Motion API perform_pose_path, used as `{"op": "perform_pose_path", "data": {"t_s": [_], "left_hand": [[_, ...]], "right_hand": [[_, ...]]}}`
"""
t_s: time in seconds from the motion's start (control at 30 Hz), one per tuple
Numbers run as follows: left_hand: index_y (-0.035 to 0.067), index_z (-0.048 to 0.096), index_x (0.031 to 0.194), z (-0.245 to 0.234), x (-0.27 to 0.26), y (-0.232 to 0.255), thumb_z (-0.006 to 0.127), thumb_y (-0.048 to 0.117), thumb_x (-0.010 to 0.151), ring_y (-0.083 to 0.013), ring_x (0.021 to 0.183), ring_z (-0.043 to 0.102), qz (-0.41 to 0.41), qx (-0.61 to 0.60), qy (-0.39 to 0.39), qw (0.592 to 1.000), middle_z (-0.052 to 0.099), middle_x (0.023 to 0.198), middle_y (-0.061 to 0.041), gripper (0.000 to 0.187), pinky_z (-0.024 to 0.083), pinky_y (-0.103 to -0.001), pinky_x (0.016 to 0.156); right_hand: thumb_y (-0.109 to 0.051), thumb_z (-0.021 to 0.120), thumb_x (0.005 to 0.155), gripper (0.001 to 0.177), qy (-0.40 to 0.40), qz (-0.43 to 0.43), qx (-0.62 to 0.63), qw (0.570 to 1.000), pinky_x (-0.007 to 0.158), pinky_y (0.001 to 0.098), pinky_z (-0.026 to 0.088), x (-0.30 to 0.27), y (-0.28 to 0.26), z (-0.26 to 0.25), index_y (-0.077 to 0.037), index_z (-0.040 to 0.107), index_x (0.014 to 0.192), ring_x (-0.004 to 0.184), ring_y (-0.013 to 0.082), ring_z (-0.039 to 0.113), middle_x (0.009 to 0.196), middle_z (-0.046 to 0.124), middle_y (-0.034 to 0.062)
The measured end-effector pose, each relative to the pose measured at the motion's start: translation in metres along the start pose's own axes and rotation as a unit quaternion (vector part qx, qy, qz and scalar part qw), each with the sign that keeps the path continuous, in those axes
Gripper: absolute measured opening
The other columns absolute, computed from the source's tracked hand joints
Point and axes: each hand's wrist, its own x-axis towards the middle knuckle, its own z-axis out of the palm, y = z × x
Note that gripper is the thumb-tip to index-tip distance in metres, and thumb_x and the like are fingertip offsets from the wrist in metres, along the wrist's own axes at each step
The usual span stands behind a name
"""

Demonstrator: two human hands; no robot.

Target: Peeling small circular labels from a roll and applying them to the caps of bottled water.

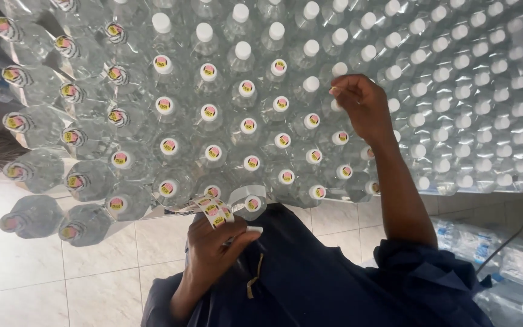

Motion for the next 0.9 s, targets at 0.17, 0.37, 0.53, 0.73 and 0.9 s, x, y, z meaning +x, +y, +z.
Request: {"op": "perform_pose_path", "data": {"t_s": [0.17,0.37,0.53,0.73,0.9], "left_hand": [[0.013,0.070,0.080,0.003,-0.005,0.000,0.086,0.031,0.093,-0.0164,0.057,0.047,0.023,0.001,0.005,1.000,0.056,0.063,0.002,0.027,0.038,-0.034,0.059],[0.013,0.071,0.080,0.005,0.000,0.002,0.087,0.028,0.092,-0.0136,0.057,0.051,0.005,0.001,0.033,0.999,0.065,0.068,0.005,0.025,0.040,-0.032,0.059],[0.014,0.069,0.078,0.003,0.002,0.004,0.086,0.029,0.094,-0.0150,0.052,0.044,0.027,0.008,0.033,0.999,0.053,0.060,0.005,0.028,0.033,-0.033,0.055],[0.013,0.068,0.075,0.002,0.004,0.005,0.086,0.028,0.093,-0.0128,0.050,0.040,0.032,-0.003,0.029,0.999,0.047,0.057,0.005,0.029,0.031,-0.032,0.052],[0.014,0.070,0.076,0.001,0.000,0.005,0.087,0.027,0.093,-0.0130,0.051,0.044,0.019,0.002,0.029,0.999,0.055,0.060,0.005,0.027,0.034,-0.031,0.054]], "right_hand": [[-0.025,0.073,0.103,0.013,-0.057,0.008,-0.034,0.998,0.090,0.0306,0.058,0.038,0.016,0.010,-0.013,0.074,0.109,0.110,0.0131,0.075,0.127,0.079,0.0029],[-0.028,0.077,0.101,0.013,-0.067,0.057,-0.018,0.996,0.084,0.0264,0.049,0.048,0.012,0.014,-0.016,0.078,0.106,0.097,0.0059,0.067,0.113,0.080,-0.0046],[-0.030,0.076,0.101,0.015,-0.056,0.054,-0.022,0.997,0.083,0.0268,0.050,0.045,0.018,0.017,-0.017,0.077,0.107,0.097,0.0071,0.066,0.114,0.079,-0.0049],[-0.026,0.077,0.103,0.013,-0.061,0.034,-0.016,0.997,0.081,0.0240,0.051,0.050,0.027,0.020,-0.014,0.076,0.108,0.090,0.0056,0.065,0.101,0.076,-0.0038],[-0.023,0.077,0.103,0.009,-0.035,-0.005,-0.041,0.999,0.092,0.0284,0.056,0.048,0.028,0.024,-0.015,0.075,0.104,0.099,0.0089,0.071,0.105,0.077,-0.0030]]}}
